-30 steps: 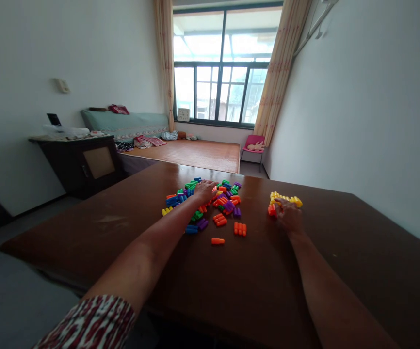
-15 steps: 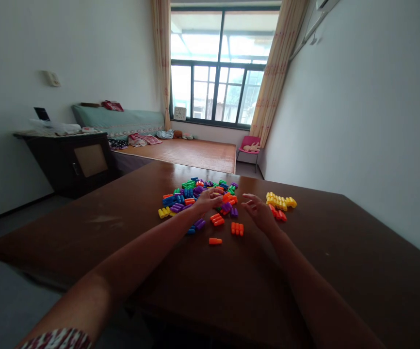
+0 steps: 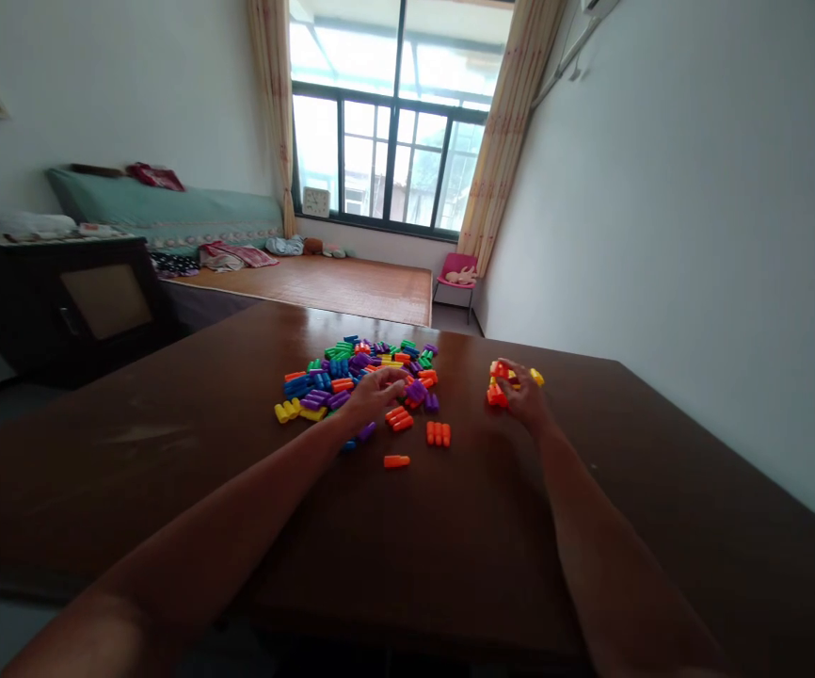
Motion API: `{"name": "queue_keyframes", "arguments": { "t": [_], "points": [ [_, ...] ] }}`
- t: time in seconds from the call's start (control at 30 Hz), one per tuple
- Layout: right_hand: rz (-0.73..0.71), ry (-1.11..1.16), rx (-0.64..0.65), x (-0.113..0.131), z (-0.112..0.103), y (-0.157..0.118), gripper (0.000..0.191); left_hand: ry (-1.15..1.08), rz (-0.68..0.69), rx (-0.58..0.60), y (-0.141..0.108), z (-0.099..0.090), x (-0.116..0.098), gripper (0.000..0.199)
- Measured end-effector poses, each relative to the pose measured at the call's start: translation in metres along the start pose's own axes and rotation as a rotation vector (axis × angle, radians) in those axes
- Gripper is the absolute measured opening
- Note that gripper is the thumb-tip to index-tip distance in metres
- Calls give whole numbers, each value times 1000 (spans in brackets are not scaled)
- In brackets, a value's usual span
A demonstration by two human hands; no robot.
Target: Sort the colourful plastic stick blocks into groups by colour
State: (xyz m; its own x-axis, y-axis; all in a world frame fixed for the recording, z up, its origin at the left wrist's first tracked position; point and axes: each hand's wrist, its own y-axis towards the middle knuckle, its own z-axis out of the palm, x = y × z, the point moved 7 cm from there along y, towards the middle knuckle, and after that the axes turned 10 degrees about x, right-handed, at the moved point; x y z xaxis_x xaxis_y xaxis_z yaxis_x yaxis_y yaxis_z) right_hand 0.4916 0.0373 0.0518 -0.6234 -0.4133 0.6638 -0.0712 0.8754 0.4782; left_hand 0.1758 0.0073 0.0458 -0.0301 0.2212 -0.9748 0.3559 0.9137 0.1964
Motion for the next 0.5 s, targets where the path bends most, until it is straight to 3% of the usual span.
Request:
{"name": "queue_keyframes", "arguments": {
  "t": [0.1,0.2,0.3,0.5],
  "points": [
    [147,-74,-81,-58,-43,-3,46,45,5,-24,1,-7,3,37],
    [257,-58,27,-89,-50,-8,47,89,1,-21,2,-8,5,36],
    [276,-102,146,-91,-39,-11,49,131,10,-8,3,-7,6,36],
    [255,-238,166,-84,-26,-14,40,182,69,-12,5,-12,4,33]
  ]
}}
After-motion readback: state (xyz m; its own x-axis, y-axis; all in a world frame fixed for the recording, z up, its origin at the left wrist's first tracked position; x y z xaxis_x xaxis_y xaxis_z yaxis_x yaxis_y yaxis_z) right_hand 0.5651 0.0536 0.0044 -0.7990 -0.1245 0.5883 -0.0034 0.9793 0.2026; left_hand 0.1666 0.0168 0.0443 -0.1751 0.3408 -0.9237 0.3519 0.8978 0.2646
